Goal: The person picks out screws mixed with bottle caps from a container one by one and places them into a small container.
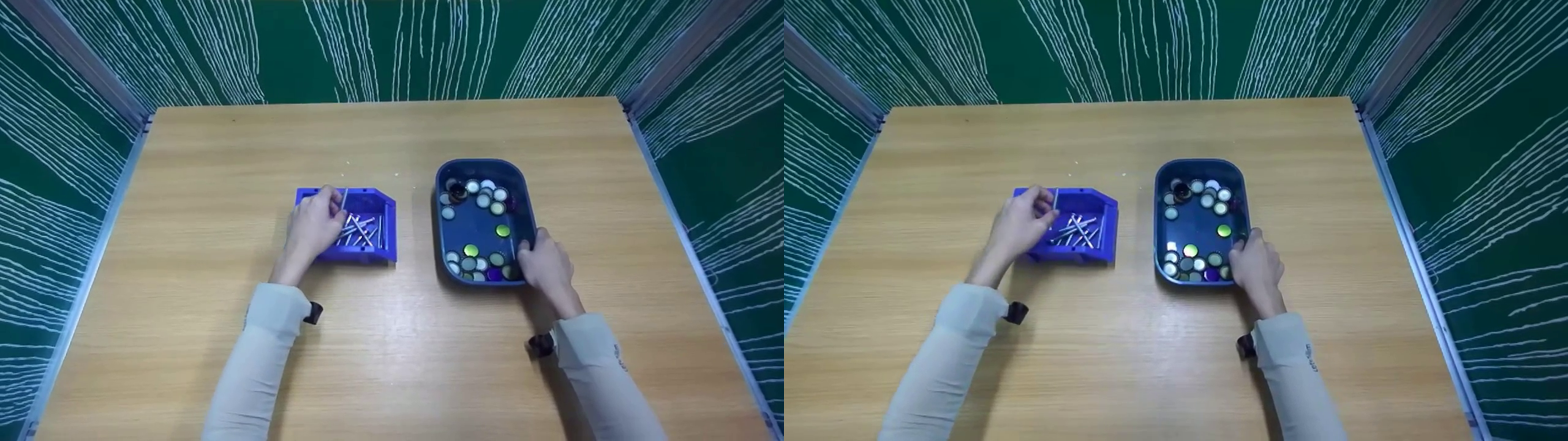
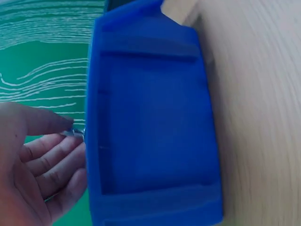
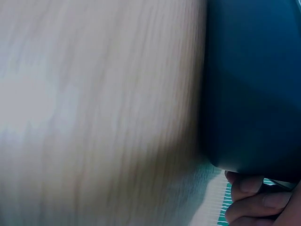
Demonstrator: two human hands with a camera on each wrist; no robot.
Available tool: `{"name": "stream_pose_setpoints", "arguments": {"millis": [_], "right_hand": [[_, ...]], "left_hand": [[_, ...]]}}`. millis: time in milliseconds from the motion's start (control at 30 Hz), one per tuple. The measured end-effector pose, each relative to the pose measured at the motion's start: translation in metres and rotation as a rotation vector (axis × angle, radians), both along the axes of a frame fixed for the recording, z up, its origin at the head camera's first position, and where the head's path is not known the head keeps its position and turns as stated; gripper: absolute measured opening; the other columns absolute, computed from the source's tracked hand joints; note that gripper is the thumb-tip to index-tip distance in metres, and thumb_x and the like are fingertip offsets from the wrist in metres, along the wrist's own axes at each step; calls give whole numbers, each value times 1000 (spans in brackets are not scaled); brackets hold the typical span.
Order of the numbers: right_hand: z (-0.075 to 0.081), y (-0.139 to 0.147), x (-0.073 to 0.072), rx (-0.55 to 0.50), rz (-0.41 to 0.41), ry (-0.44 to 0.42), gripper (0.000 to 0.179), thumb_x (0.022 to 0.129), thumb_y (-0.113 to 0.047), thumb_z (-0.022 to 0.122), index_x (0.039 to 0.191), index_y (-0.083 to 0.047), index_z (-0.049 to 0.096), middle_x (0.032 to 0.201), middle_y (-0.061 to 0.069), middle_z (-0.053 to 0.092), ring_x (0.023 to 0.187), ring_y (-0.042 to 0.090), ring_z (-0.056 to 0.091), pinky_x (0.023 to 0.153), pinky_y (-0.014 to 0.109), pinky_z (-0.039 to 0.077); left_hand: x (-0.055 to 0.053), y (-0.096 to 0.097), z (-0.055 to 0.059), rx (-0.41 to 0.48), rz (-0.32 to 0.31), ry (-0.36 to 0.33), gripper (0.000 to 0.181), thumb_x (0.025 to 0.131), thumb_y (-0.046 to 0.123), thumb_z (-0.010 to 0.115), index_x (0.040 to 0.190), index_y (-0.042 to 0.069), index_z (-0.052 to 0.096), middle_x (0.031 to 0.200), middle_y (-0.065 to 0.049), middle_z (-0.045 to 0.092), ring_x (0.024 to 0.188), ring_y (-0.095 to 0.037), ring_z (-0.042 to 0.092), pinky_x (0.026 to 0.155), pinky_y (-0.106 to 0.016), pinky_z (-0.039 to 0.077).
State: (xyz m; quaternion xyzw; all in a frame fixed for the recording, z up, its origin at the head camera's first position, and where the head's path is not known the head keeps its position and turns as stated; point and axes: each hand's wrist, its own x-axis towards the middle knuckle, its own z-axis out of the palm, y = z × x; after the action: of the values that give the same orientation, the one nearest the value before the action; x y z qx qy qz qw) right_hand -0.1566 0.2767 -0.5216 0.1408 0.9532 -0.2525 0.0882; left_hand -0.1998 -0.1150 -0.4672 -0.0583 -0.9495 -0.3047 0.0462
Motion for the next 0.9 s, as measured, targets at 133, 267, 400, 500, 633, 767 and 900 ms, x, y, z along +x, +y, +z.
{"name": "stream_pose_setpoints", "arguments": {"millis": [133,267,400,500,633,767,900], "right_hand": [[-1,0,1,-1,-2,9,50,101,-32,34,129,6,46,121,36,58,110,51,58,82,61,45],[-2,0,1,-5,-5,28,49,100,-32,33,128,6,47,121,36,59,109,52,59,81,62,46],[-1,0,1,-3,-4,27,49,100,-32,34,128,6,47,120,36,60,107,51,60,80,61,46],[-1,0,1,-7,-2,22,49,100,-32,34,128,7,47,119,36,60,107,50,60,80,61,46],[-1,1,0,-5,2,15,50,100,-32,34,129,7,46,120,36,59,107,51,59,80,61,46],[-1,1,0,1,8,11,50,100,-31,34,129,8,45,119,37,59,107,51,59,80,61,46],[-1,1,-1,5,8,4,50,100,-31,33,128,7,45,119,37,59,108,52,59,81,61,46]], "left_hand": [[2,-2,-5,-138,29,12,16,88,13,64,102,6,64,86,-13,71,80,-36,68,71,-49,53],[3,-1,-8,-256,52,27,10,86,10,61,95,5,63,85,-19,72,77,-44,68,68,-53,52],[2,-2,-10,-316,60,16,10,88,10,60,93,2,64,86,-21,72,77,-46,69,75,-54,52],[0,-3,-8,-312,60,2,14,89,12,61,98,2,66,91,-20,73,81,-44,70,78,-54,52],[-1,-5,-5,-287,45,-9,19,88,13,61,104,3,66,97,-19,73,86,-43,70,77,-53,53],[-2,-6,-4,-269,49,-14,19,90,14,61,106,5,67,98,-17,74,87,-41,70,76,-52,54],[-2,-7,-4,-250,51,0,18,91,15,61,105,6,68,97,-16,74,88,-40,70,76,-52,54]]}}
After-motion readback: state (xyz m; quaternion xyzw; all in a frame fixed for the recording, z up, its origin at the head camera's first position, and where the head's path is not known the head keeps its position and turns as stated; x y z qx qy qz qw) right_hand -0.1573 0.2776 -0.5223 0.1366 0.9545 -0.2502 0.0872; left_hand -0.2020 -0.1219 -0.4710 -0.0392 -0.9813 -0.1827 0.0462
